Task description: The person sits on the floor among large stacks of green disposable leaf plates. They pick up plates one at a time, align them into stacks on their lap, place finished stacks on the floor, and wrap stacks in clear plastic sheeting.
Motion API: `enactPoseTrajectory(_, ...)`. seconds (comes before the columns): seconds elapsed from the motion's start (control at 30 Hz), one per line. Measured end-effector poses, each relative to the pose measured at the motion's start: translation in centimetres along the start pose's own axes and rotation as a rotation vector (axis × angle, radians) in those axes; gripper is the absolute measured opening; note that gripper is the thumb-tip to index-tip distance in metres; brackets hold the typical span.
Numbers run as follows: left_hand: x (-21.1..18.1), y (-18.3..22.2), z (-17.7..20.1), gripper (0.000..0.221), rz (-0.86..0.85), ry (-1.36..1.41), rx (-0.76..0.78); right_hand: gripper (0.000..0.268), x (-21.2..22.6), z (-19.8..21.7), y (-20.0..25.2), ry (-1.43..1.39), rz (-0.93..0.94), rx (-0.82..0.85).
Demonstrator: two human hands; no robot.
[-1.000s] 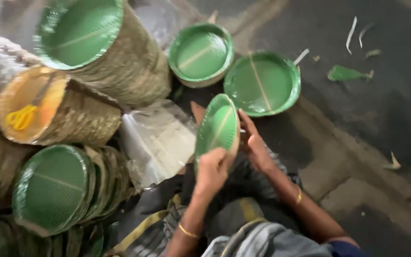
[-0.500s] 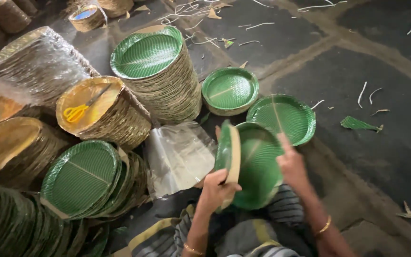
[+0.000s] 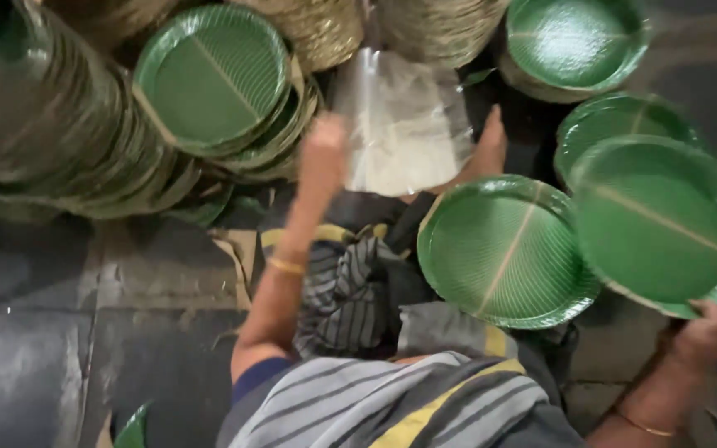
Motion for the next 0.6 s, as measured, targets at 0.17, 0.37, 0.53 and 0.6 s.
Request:
enactPoseTrajectory(0.17, 19.2, -0.4, 0.7, 0.023, 0.316, -0.665, -0.136, 0.1, 4.2, -9.5, 2.6, -0.244, -0.329, -0.087)
enactPoseTrajectory(0.37, 22.7, 0.0, 2.1, 0.02, 0.384, -0.375, 0.035, 0.078, 3.4, -15.2, 1.8, -0.169, -0.221, 0.355)
enactPoseTrajectory(0.53, 24.3, 0.3, 4.0, 0.008, 0.327, -0.379, -0.086, 0.079, 0.9, -14.9, 2.3, -0.216, -0.465, 0.253)
enactPoseTrajectory(0.6, 20.5, 0.1, 6.9, 0.014, 0.219, -0.445, -0.241, 0.081, 1.6, -15.0, 1.7, -0.234, -0.472, 0.204)
Point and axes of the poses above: each hand's wrist, its own y-axis away from the middle knuckle, its own z-axis out of the back of the hand, x = y × z, the point moved 8 cm from there along -y, towards the middle knuckle, and after that the axes turned 2 degrees about x, right-handed, at the moved point
